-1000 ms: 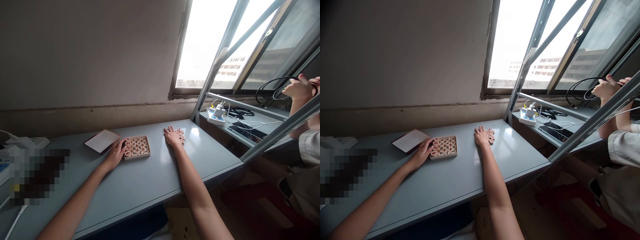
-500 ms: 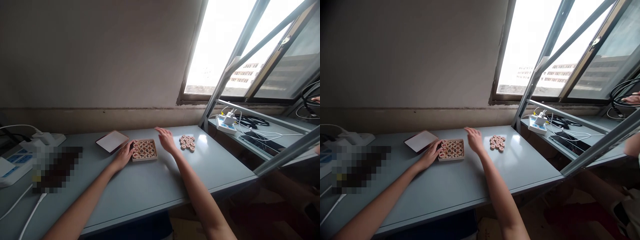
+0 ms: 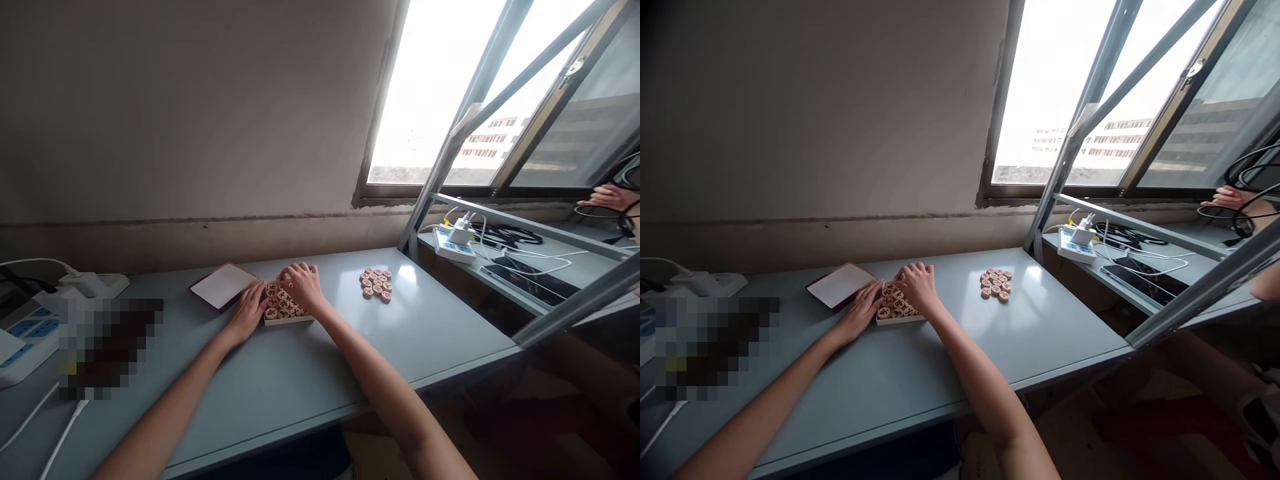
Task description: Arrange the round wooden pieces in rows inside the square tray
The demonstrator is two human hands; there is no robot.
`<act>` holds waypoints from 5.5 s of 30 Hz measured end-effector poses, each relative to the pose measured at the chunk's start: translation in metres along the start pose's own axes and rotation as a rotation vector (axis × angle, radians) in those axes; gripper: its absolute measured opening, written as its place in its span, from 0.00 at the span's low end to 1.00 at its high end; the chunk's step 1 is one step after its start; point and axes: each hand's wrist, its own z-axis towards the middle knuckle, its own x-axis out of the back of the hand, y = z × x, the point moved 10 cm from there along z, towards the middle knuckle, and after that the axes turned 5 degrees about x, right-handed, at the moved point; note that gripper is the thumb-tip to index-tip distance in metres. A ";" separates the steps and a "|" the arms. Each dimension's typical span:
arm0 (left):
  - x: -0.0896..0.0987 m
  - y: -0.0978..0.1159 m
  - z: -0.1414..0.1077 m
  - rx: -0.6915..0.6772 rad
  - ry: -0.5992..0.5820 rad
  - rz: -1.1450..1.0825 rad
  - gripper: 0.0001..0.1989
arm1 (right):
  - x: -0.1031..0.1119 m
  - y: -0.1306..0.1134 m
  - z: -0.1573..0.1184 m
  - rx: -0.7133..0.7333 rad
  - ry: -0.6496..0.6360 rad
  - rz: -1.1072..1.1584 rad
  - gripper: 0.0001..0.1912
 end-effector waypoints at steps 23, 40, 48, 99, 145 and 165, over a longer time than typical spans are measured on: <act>0.001 0.000 -0.003 0.072 -0.022 -0.054 0.27 | -0.002 -0.019 -0.028 0.303 -0.158 0.220 0.20; -0.007 -0.014 0.000 0.049 0.027 -0.066 0.28 | 0.004 0.001 -0.012 0.096 -0.046 0.130 0.12; -0.002 -0.009 -0.001 0.036 0.051 -0.060 0.26 | 0.031 0.145 -0.054 -0.485 -0.156 -0.182 0.11; -0.001 -0.006 -0.002 0.071 -0.009 -0.075 0.28 | 0.041 0.143 -0.067 -0.356 -0.333 -0.255 0.12; 0.000 -0.009 0.001 0.061 0.012 -0.066 0.26 | 0.052 0.160 -0.112 -0.428 -0.047 -0.052 0.26; 0.004 0.002 0.000 0.054 -0.001 -0.026 0.25 | 0.019 0.141 -0.057 -0.286 -0.047 -0.212 0.19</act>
